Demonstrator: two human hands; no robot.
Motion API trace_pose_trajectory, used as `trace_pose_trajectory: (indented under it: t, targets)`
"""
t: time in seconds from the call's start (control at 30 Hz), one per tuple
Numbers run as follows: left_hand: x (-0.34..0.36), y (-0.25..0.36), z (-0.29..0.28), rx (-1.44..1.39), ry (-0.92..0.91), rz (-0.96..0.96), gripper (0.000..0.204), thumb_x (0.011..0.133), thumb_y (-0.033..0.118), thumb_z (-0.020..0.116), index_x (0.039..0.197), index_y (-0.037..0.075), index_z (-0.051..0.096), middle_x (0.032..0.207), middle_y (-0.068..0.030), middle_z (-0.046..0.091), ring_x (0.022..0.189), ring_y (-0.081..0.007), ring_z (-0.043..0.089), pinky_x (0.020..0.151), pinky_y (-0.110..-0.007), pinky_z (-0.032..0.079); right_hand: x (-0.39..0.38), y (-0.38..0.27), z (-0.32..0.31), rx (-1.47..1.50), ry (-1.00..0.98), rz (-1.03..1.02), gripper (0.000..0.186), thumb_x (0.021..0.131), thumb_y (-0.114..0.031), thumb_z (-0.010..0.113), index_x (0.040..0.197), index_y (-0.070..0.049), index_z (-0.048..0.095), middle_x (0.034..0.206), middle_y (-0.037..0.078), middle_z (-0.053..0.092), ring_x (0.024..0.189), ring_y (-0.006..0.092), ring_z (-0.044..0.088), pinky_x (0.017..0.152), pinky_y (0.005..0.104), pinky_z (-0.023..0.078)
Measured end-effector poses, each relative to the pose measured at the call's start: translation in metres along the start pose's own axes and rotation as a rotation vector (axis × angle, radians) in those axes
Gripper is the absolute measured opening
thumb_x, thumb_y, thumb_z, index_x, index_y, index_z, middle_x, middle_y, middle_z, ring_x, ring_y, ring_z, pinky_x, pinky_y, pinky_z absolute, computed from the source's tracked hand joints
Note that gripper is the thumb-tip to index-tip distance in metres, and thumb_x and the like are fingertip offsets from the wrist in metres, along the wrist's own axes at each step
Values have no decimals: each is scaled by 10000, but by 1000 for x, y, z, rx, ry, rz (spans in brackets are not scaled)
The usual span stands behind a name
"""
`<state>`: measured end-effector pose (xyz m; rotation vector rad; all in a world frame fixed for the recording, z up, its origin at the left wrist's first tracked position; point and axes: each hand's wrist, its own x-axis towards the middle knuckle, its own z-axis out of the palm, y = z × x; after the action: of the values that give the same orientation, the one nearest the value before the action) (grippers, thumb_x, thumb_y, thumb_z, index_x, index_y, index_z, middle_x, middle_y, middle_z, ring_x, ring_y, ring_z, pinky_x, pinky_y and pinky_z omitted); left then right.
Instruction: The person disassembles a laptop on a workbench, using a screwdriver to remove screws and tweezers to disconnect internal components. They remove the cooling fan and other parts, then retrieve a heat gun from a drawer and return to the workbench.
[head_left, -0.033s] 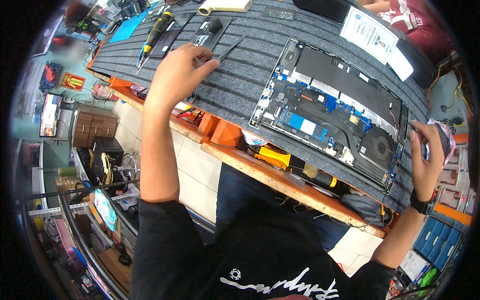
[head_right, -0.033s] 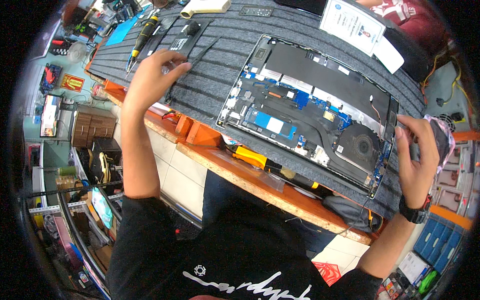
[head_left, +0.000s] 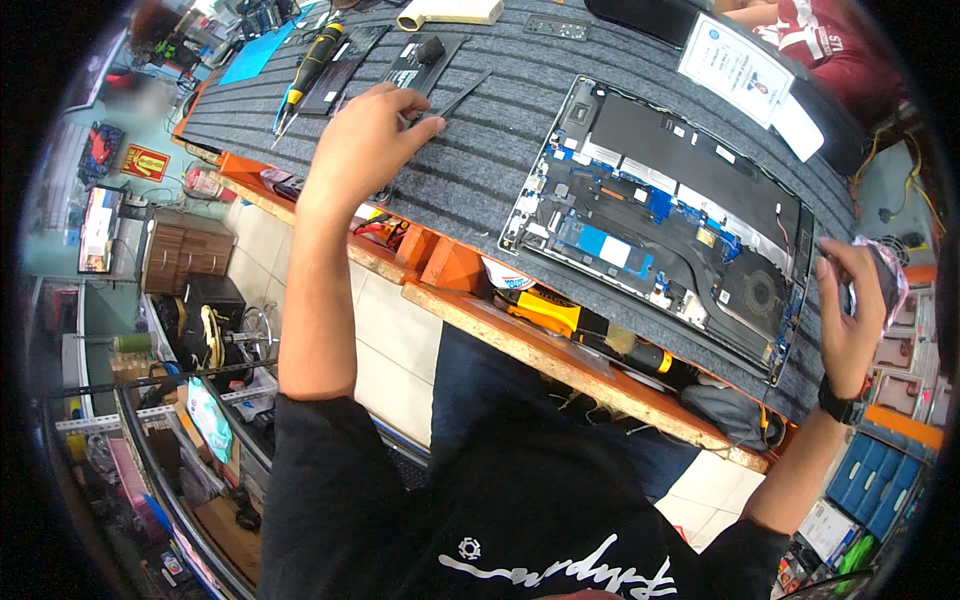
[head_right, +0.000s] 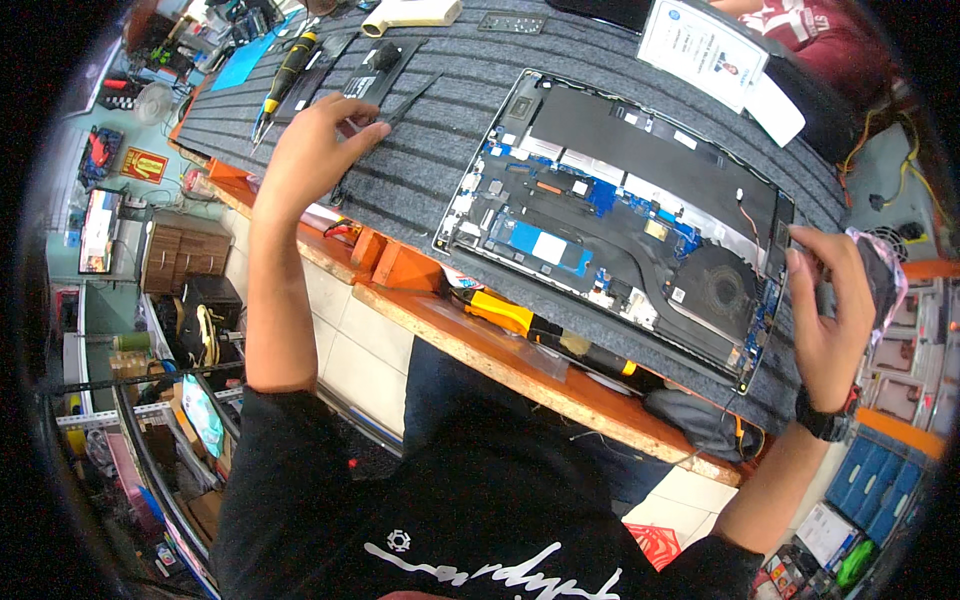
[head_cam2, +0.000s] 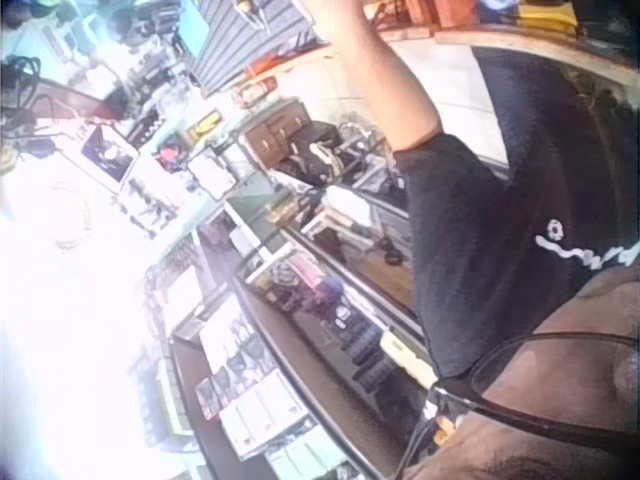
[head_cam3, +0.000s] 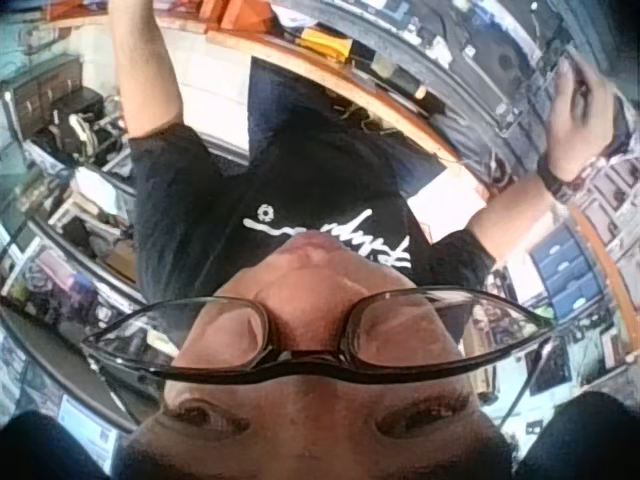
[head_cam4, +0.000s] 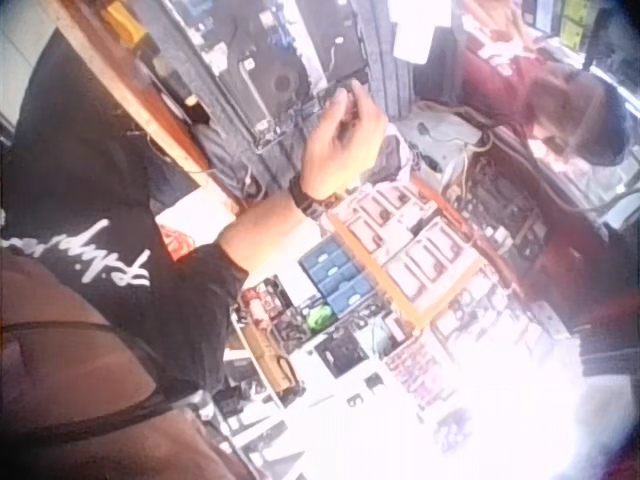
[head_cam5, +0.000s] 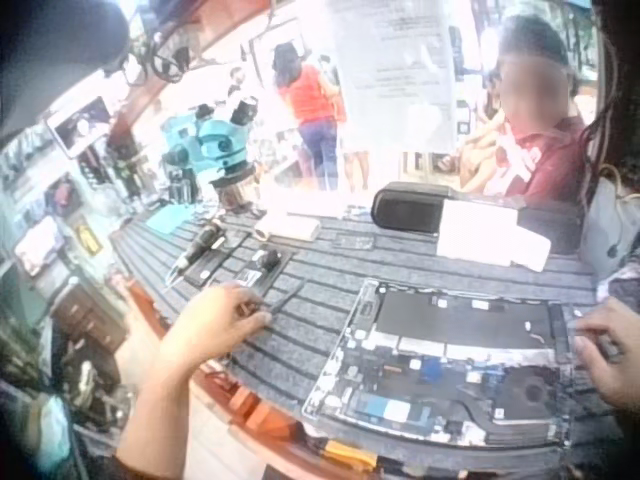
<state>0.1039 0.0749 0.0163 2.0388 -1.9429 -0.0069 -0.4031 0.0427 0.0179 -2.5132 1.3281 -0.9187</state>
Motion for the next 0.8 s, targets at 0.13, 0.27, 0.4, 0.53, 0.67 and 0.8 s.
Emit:
trace_pose_trajectory:
  t: [0.13, 0.27, 0.4, 0.53, 0.67, 0.8]
  targets:
    - [23, -14, 28, 134, -39, -34, 238, 911, 232, 736, 968, 1, 738, 869, -192, 736, 817, -350, 715, 752, -446, 538, 8, -14, 6, 27, 82, -114, 144, 938, -23, 699, 1077, -7, 733, 945, 80, 696, 819, 151, 620, 741, 271, 486]
    - [15, 27, 8, -343, -36, -30, 233, 960, 189, 745, 1061, -20, 762, 905, -42, 757, 760, -90, 632, 701, -251, 480, 18, -22, 4, 279, 114, -165, 105, 966, -64, 697, 1037, -6, 747, 938, 83, 701, 826, 148, 621, 744, 274, 489]
    - [5, 144, 1, -920, -329, 261, 178, 948, 177, 764, 1052, 34, 774, 903, -22, 744, 769, -75, 658, 670, -215, 473, 31, -50, 9, 871, -320, -46, 275, 975, -77, 687, 1238, -9, 645, 1055, 76, 649, 932, 130, 592, 793, 262, 481]
    - [21, 201, 22, -1172, -429, 275, 118, 962, 135, 741, 995, 23, 723, 848, -30, 722, 745, -78, 657, 632, -214, 468, 43, -56, 39, 1095, -166, 70, 439, 996, -137, 702, 1374, 6, 529, 1108, 95, 646, 821, 130, 655, 637, 226, 538]
    - [30, 203, 37, -1172, -373, 360, 78, 940, 66, 745, 990, 8, 731, 842, -35, 722, 746, -94, 659, 679, -205, 484, 47, -44, 36, 1222, -124, 343, 242, 920, -45, 760, 1135, 15, 666, 1060, 124, 681, 823, 152, 691, 659, 248, 567]
    - [24, 197, 53, -941, -299, 390, 92, 850, 33, 796, 916, -8, 746, 852, -56, 726, 833, -105, 668, 740, -255, 505, 43, -41, 40, 755, -249, 119, 306, 999, -125, 689, 1238, 63, 654, 1157, 148, 670, 869, 163, 692, 696, 260, 566]
